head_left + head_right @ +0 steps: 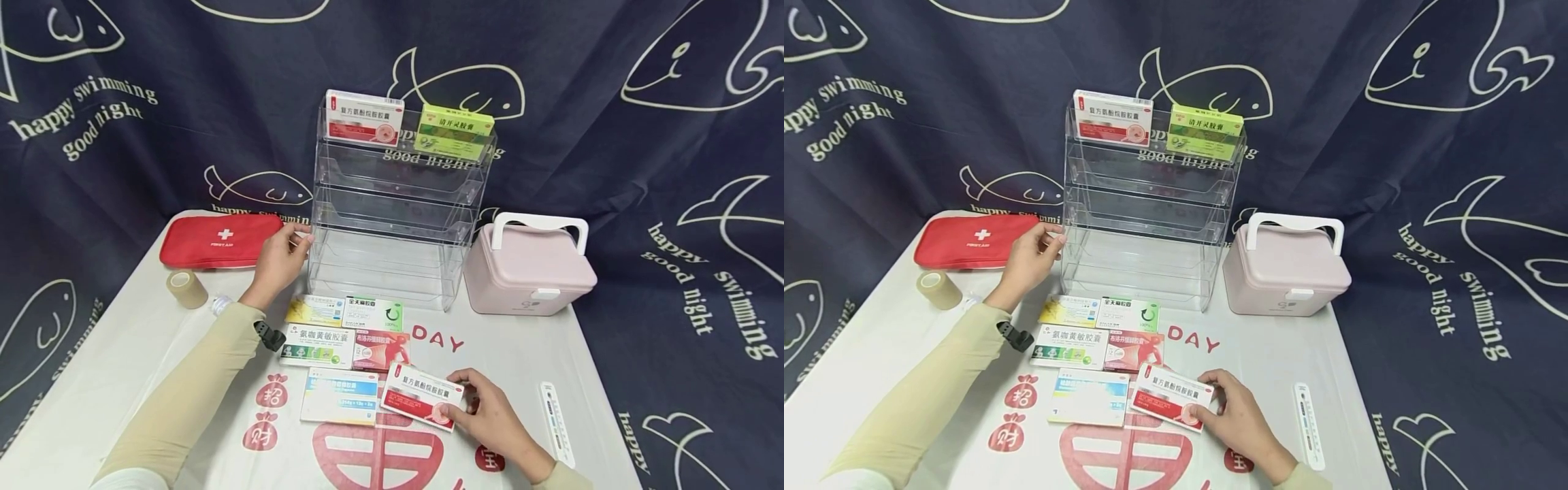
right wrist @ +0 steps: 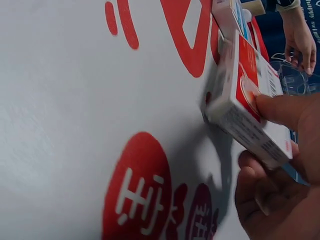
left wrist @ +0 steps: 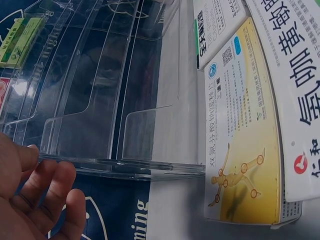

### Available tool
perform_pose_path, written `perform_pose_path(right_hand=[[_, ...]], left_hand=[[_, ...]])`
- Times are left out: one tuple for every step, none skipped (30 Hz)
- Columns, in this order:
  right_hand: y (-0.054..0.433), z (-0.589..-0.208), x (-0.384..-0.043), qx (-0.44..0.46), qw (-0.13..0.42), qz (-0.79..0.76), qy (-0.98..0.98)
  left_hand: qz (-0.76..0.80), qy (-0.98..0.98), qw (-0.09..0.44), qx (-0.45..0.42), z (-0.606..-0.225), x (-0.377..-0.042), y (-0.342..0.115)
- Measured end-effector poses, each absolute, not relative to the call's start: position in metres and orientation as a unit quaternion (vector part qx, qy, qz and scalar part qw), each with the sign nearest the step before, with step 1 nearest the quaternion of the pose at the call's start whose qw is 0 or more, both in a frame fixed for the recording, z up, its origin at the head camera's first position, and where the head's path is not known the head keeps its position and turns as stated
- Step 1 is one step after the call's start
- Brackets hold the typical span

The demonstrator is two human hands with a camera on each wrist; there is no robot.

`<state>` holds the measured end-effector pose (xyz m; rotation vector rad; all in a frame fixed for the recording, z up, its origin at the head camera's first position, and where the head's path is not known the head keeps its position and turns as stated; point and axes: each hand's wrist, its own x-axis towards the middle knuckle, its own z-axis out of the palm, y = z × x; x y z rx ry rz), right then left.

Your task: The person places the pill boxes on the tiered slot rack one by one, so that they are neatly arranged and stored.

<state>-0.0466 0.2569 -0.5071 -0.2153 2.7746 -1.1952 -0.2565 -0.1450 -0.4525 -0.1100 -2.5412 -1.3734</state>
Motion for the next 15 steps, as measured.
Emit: perform_pose_path(right_hand=[[0.2568,-0.5069,-0.0476,-0.069,0.045,-0.394,0.915],[0.2566,-0.5069,-0.0485,-0.069,0.033,-0.393,0.916],[0.2565,-0.5067,-0.0492,-0.070,0.023,-0.390,0.918],[0.2564,-0.5066,-0.0497,-0.072,0.016,-0.388,0.919],[0.2563,-0.5063,-0.0501,-0.075,0.010,-0.386,0.919],[0.2563,-0.5062,-0.0503,-0.077,0.006,-0.385,0.920],[0.2564,-0.5062,-0.0505,-0.080,0.003,-0.385,0.920],[0.2565,-0.5063,-0.0505,-0.084,0.002,-0.384,0.920],[0.2566,-0.5065,-0.0505,-0.088,0.000,-0.385,0.919],[0.2570,-0.5070,-0.0505,-0.092,-0.002,-0.388,0.917],[0.2573,-0.5074,-0.0503,-0.096,-0.005,-0.391,0.915],[0.2577,-0.5078,-0.0501,-0.100,-0.008,-0.394,0.913],[0.2580,-0.5080,-0.0500,-0.105,-0.011,-0.397,0.912],[0.2585,-0.5081,-0.0497,-0.109,-0.013,-0.400,0.910],[0.2590,-0.5083,-0.0496,-0.113,-0.015,-0.403,0.908]], left_hand=[[-0.471,-0.872,0.126,-0.038,-0.4526,-0.2566,-0.1450],[-0.472,-0.872,0.127,-0.038,-0.4524,-0.2565,-0.1449],[-0.471,-0.872,0.128,-0.038,-0.4523,-0.2564,-0.1449],[-0.471,-0.872,0.129,-0.038,-0.4523,-0.2564,-0.1449],[-0.470,-0.872,0.130,-0.038,-0.4523,-0.2563,-0.1449],[-0.470,-0.872,0.130,-0.038,-0.4521,-0.2561,-0.1448],[-0.470,-0.872,0.131,-0.038,-0.4520,-0.2559,-0.1447],[-0.470,-0.872,0.131,-0.038,-0.4518,-0.2557,-0.1447],[-0.469,-0.873,0.130,-0.037,-0.4518,-0.2556,-0.1448],[-0.469,-0.873,0.130,-0.037,-0.4518,-0.2555,-0.1448],[-0.470,-0.873,0.130,-0.037,-0.4519,-0.2554,-0.1448],[-0.470,-0.872,0.129,-0.037,-0.4518,-0.2553,-0.1448],[-0.471,-0.872,0.129,-0.036,-0.4518,-0.2552,-0.1448],[-0.471,-0.872,0.129,-0.037,-0.4517,-0.2552,-0.1448],[-0.472,-0.871,0.129,-0.037,-0.4516,-0.2552,-0.1448]])
